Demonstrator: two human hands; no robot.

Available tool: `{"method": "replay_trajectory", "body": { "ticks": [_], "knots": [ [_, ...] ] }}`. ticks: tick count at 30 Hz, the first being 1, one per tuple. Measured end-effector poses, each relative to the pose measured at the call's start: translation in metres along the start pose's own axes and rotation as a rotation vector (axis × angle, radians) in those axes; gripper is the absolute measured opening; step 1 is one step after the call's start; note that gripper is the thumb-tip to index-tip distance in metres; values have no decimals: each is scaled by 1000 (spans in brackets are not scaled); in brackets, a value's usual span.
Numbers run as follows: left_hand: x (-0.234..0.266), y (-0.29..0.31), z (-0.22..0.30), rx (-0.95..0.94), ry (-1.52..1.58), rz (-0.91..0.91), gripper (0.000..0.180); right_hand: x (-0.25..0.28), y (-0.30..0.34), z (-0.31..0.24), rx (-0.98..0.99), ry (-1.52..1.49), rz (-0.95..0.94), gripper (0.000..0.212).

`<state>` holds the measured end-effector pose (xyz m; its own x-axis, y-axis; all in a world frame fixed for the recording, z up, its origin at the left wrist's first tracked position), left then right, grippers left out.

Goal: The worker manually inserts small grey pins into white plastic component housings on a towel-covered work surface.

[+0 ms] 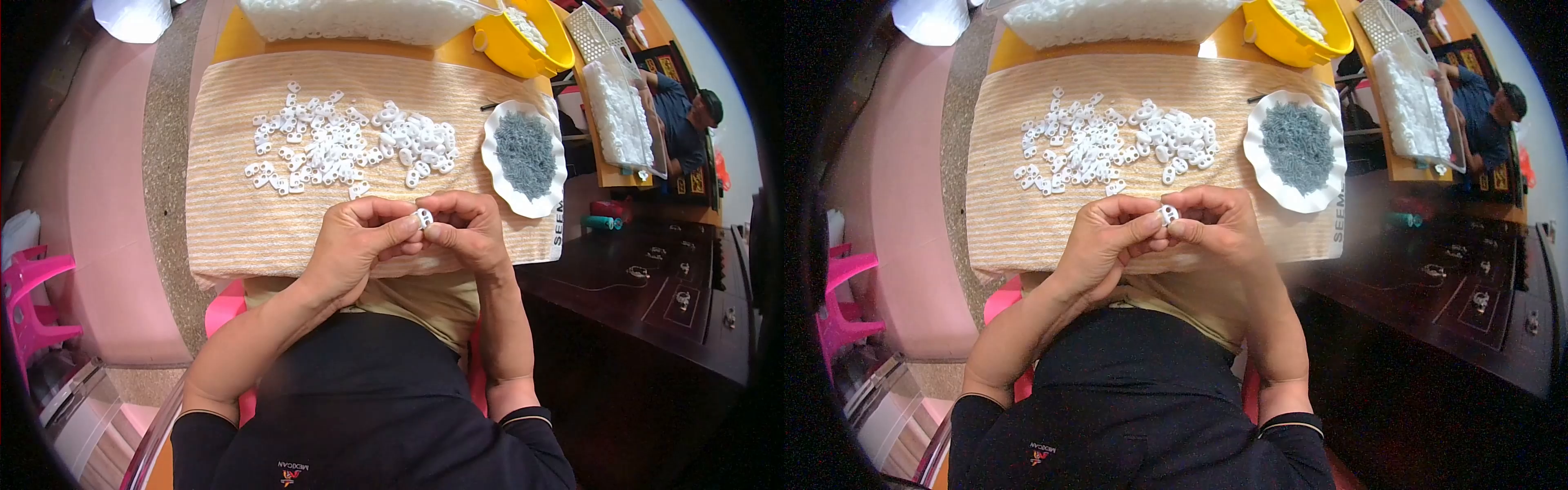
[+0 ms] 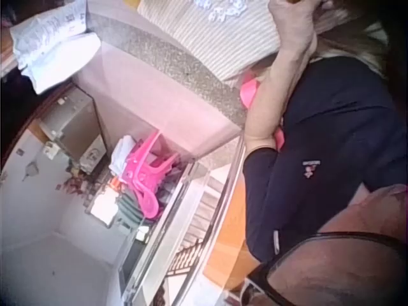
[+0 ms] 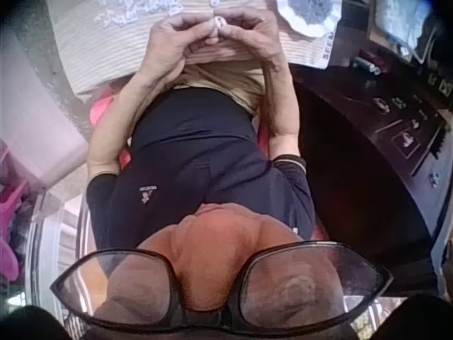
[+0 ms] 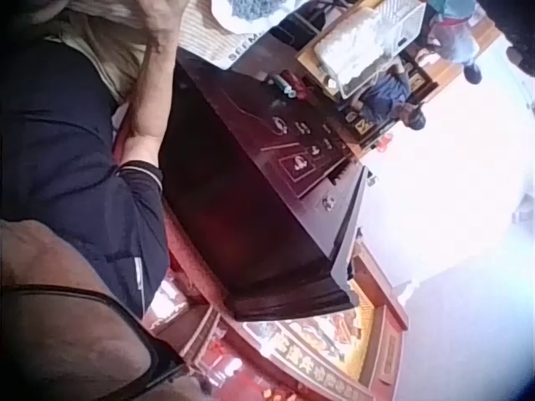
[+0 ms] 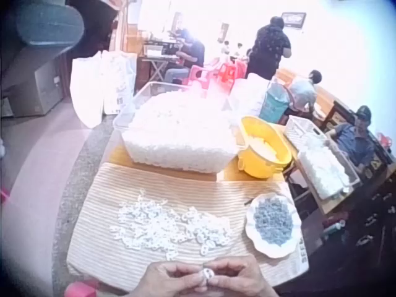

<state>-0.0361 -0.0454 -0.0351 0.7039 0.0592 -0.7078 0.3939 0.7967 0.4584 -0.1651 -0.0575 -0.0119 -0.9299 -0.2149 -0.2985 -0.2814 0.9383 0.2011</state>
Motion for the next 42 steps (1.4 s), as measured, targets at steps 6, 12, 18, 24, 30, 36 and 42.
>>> {"method": "replay_trajectory", "body": {
  "ticks": [6,12,18,24,30,36,42],
  "knots": [
    [2,-2,-3,18,2,-22,14,0,1,-1,30,45,28,26],
    [-1,-3,-1,44,-1,-61,17,-4,2,-3,37,-5,23,28],
    [-4,-3,-2,76,22,-113,14,-5,1,-4,108,-3,-7,28],
    [-9,0,1,71,27,-174,12,-11,0,-12,202,53,-9,30],
    [-14,3,3,32,19,-215,12,-15,4,-18,236,90,-14,30],
    [-19,8,5,-11,10,-271,11,-24,11,-24,272,88,-21,29],
    [-20,6,6,-9,3,-257,9,-25,9,-26,232,97,-59,26]
  ]
}}
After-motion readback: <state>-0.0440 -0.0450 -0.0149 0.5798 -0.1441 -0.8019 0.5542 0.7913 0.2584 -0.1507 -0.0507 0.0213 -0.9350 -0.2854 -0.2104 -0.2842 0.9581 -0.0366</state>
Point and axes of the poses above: each hand's wrist, its own y-axis away from the middle knuckle, its own x-axis out of the back of the hand, z = x × y, the point moved 8 cm from there along -y, towards the middle knuckle, and after that the axes turned 4 degrees about z, right-handed, at the moved point
